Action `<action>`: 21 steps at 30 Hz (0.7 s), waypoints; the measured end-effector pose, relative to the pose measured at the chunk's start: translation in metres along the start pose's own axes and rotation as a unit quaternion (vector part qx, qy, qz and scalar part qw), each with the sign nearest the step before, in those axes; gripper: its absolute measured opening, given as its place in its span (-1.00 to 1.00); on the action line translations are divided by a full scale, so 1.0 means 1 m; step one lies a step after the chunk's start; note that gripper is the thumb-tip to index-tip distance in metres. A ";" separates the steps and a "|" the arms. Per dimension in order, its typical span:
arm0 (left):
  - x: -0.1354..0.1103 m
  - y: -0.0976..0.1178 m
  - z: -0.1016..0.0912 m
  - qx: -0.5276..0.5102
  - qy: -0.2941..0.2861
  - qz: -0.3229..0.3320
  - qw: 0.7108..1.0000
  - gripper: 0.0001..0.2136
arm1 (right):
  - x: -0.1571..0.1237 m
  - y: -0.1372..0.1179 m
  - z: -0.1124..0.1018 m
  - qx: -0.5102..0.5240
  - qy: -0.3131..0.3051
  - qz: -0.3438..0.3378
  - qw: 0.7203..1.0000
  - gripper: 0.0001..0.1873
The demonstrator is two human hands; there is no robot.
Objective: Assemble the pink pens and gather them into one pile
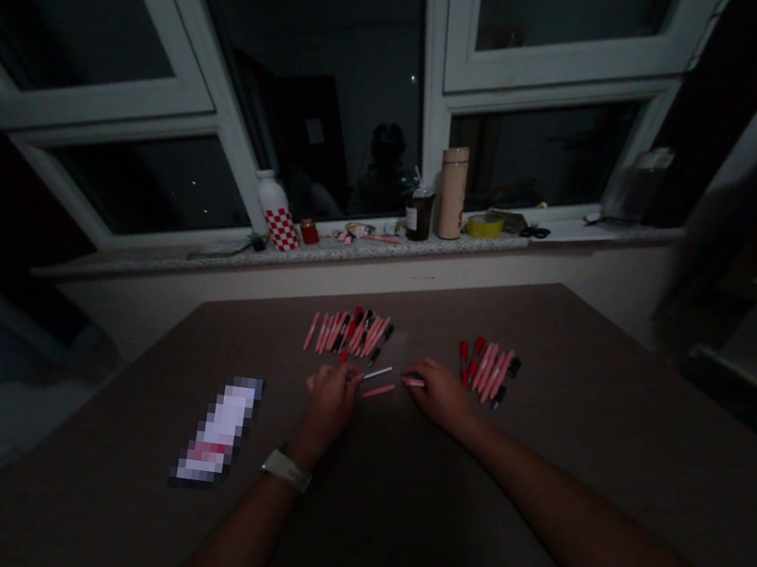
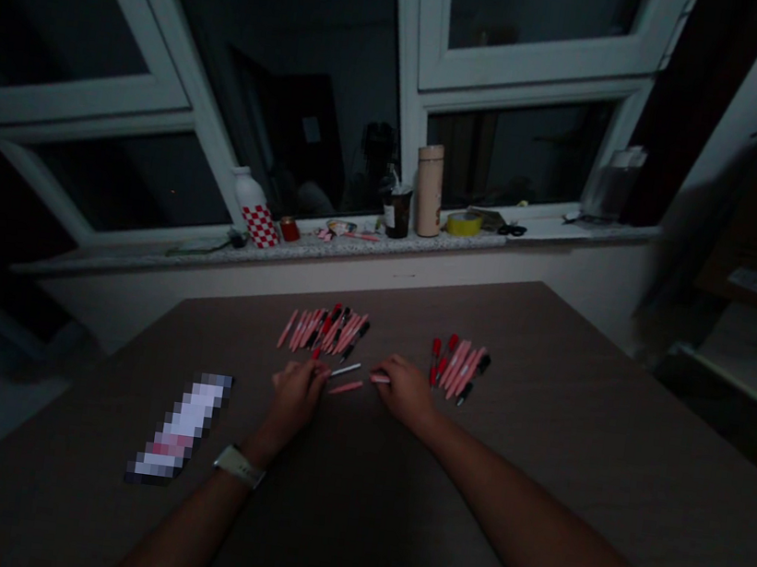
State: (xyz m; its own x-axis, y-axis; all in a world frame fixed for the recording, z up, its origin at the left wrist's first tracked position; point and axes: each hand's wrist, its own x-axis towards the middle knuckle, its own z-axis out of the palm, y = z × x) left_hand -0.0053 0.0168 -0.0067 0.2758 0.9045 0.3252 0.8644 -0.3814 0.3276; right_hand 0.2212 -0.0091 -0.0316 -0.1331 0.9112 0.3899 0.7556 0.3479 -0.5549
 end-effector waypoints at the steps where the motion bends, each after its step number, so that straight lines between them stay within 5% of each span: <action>1: 0.000 0.000 0.000 -0.004 0.001 0.004 1.000 -0.80 | 0.000 0.000 0.001 -0.001 -0.008 -0.006 1.000 -0.78; 21: -0.003 0.003 0.001 -0.037 0.000 0.048 0.998 -0.76 | -0.002 -0.003 -0.001 -0.029 -0.058 -0.014 0.998 -0.79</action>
State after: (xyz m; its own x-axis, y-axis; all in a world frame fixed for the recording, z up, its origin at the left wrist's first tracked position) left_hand -0.0036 0.0132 -0.0073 0.3563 0.8627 0.3589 0.8000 -0.4801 0.3599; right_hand 0.2195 -0.0123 -0.0300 -0.2252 0.9222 0.3144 0.7860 0.3626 -0.5007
